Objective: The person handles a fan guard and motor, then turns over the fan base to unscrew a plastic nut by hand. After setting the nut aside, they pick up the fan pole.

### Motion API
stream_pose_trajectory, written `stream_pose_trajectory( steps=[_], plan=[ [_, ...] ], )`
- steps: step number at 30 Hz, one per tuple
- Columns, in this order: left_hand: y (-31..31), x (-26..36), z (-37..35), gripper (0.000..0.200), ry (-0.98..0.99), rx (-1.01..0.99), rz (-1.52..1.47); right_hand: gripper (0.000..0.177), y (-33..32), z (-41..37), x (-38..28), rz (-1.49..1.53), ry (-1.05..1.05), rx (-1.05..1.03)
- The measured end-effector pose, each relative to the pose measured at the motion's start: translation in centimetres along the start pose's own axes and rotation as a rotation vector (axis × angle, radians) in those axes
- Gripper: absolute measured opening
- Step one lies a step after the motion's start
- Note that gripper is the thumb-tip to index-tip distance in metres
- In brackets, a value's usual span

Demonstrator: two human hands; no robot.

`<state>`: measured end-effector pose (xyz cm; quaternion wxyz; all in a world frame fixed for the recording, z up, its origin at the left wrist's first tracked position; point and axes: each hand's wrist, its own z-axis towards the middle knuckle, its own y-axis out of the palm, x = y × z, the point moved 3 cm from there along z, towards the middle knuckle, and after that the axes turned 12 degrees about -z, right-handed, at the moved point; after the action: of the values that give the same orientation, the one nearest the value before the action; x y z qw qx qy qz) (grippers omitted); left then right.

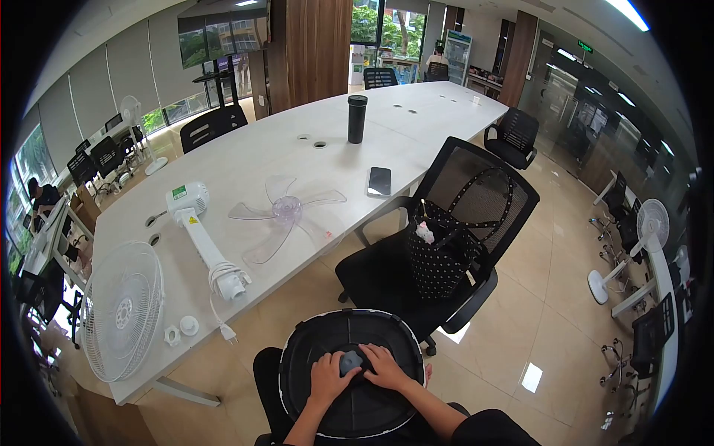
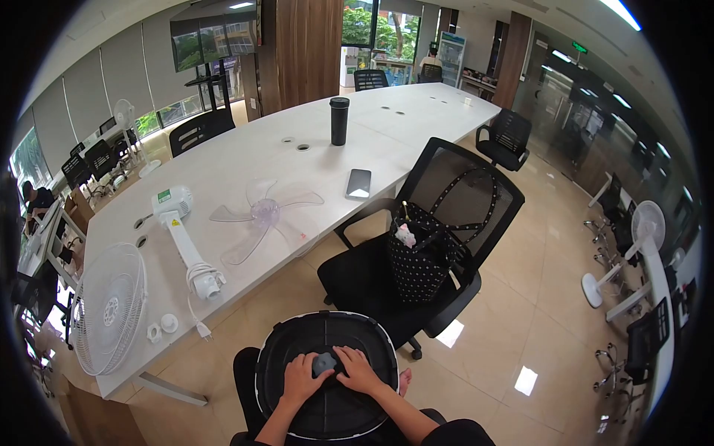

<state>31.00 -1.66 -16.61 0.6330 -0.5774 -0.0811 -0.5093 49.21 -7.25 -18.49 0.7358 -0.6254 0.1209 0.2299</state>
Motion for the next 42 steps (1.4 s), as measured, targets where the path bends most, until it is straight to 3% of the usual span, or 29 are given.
stream_pose_trajectory(
  steps=[5,6,9,15,22,25,28,32,35,38,42],
  plan=[
    [-0.7,-0.7,-1.4,0.047,-0.016,0.013,-0.071,0.079,0.4,0.2,0.2,-0.025,-0.026,-0.007],
    [-0.9,-1.0,-1.0,0.051,-0.097,-0.062,-0.058,0.079,0.3,0.3,0.1,-0.028,-0.03,-0.009],
    [-2.0,0.4,1.1,0.055,0.076,-0.053,-0.109,0.079,0.2,0.4,0.0,-0.008,-0.014,-0.018],
    [0.9,-0.9,1.2,0.053,0.168,-0.359,-0.12,0.082,0.6,0.2,0.4,0.004,-0.002,-0.009],
    [0.5,0.8,1.2,0.052,0.132,-0.177,0.052,0.082,0.1,0.3,0.0,0.013,0.027,-0.026],
    [-0.6,1.0,1.3,0.049,-0.064,-0.206,0.123,0.082,0.2,0.4,0.1,0.007,0.014,-0.033],
    [-1.1,0.2,-0.1,0.046,-0.076,-0.096,0.04,0.082,0.0,0.3,0.1,0.005,0.032,-0.055],
    [-1.8,0.2,-0.9,0.05,-0.204,-0.247,-0.069,0.083,0.4,0.3,0.2,-0.004,0.025,-0.031],
    [-2.2,1.0,0.0,0.051,0.037,-0.104,-0.046,0.083,0.2,0.5,-0.1,-0.007,0.024,-0.043],
    [-0.2,0.1,0.6,0.051,0.232,-0.131,-0.044,0.083,0.5,0.4,0.1,-0.012,0.022,-0.034],
    [0.8,0.1,1.0,0.054,0.185,-0.19,-0.009,0.083,0.5,0.4,0.3,-0.014,0.023,-0.041]
  ],
)
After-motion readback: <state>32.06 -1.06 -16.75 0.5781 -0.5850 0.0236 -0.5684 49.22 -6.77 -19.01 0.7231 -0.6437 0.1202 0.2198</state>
